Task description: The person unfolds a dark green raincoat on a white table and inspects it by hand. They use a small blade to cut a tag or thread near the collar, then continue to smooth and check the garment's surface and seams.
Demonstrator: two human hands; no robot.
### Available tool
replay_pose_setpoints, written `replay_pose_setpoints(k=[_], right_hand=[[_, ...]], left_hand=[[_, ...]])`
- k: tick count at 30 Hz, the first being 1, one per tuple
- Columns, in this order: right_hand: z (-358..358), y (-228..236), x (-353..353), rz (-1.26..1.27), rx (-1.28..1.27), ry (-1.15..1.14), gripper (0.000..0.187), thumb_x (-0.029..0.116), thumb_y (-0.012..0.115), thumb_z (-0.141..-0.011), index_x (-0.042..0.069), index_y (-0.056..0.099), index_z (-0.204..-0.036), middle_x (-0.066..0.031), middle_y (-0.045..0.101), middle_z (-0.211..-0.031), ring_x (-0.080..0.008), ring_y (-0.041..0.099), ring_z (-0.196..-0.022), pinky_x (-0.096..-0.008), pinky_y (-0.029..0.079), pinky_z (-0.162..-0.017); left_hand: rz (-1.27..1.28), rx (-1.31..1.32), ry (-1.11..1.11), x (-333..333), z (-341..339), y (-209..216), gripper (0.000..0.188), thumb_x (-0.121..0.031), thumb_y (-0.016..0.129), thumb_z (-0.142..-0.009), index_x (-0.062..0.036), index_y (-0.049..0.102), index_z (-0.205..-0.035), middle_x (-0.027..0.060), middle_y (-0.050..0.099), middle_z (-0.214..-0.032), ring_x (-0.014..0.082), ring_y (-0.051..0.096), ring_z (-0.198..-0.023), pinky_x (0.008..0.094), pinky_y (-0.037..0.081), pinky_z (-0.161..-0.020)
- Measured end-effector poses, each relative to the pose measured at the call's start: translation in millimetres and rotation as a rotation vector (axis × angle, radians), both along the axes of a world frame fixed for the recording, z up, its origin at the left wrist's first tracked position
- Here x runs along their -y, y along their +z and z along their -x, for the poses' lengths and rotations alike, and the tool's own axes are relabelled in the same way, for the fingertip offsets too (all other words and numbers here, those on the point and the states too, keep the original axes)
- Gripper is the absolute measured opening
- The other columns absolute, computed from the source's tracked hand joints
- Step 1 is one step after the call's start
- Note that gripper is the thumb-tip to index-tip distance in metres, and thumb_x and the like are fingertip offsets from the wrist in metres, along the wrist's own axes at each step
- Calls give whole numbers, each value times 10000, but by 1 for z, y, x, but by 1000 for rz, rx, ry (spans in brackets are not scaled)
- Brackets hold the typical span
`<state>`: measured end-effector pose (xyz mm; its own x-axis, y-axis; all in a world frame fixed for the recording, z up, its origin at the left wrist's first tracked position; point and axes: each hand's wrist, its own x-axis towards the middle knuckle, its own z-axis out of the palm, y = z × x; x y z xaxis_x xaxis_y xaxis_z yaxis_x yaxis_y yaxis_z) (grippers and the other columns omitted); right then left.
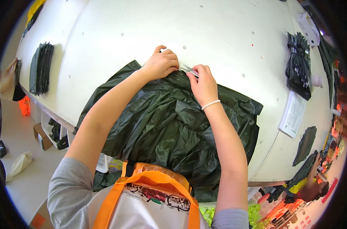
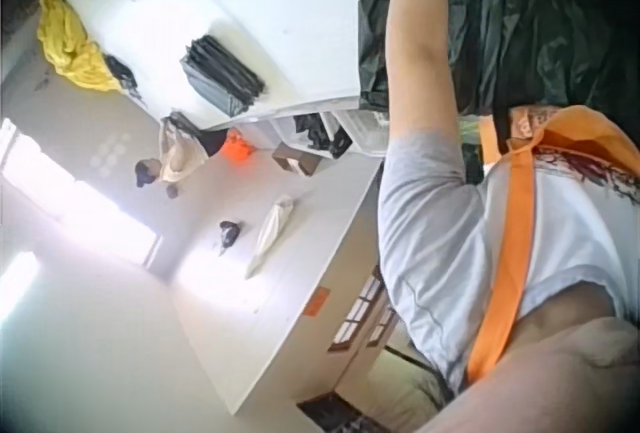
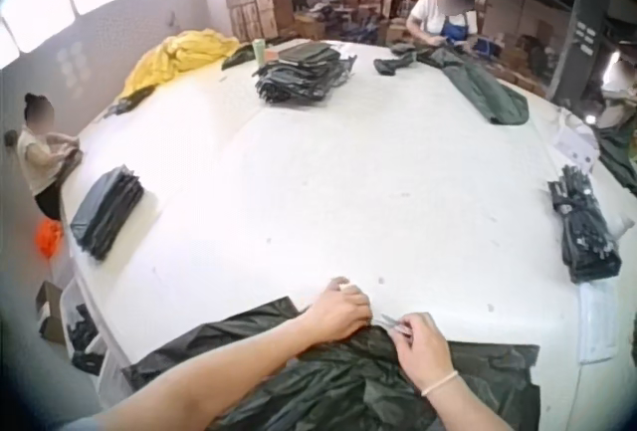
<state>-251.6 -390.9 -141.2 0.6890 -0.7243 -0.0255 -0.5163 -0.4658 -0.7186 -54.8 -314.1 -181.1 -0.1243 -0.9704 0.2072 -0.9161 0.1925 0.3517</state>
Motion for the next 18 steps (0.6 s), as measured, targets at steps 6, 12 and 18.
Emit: replay_pose_setpoints(k=[6,12,18], right_hand=[[-8,7,1,100,-70,61,210,202,635,-859,33,565,-961,-125,573,-953,-294,608,-804,-359,494,-692],[-14,6,-7,170,-118,123,199,209,639,-855,45,583,-954,-105,584,-934,-299,610,-773,-364,493,-664],[-14,0,-7,231,-144,154,192,211,638,-856,50,589,-948,-102,584,-917,-297,607,-766,-368,491,-655]], left_hand=[[15,-140,95,-7,-12,-2,68,-191,572,-866,-125,583,-850,28,596,-712,201,607,-838,470,275,-1061],[37,-187,91,-10,-18,-6,63,-192,550,-892,-133,569,-882,26,600,-715,202,613,-807,465,270,-1069],[198,-155,5,-14,-17,1,86,-170,646,-805,-158,618,-886,-31,617,-837,152,581,-917,496,248,-1084]])
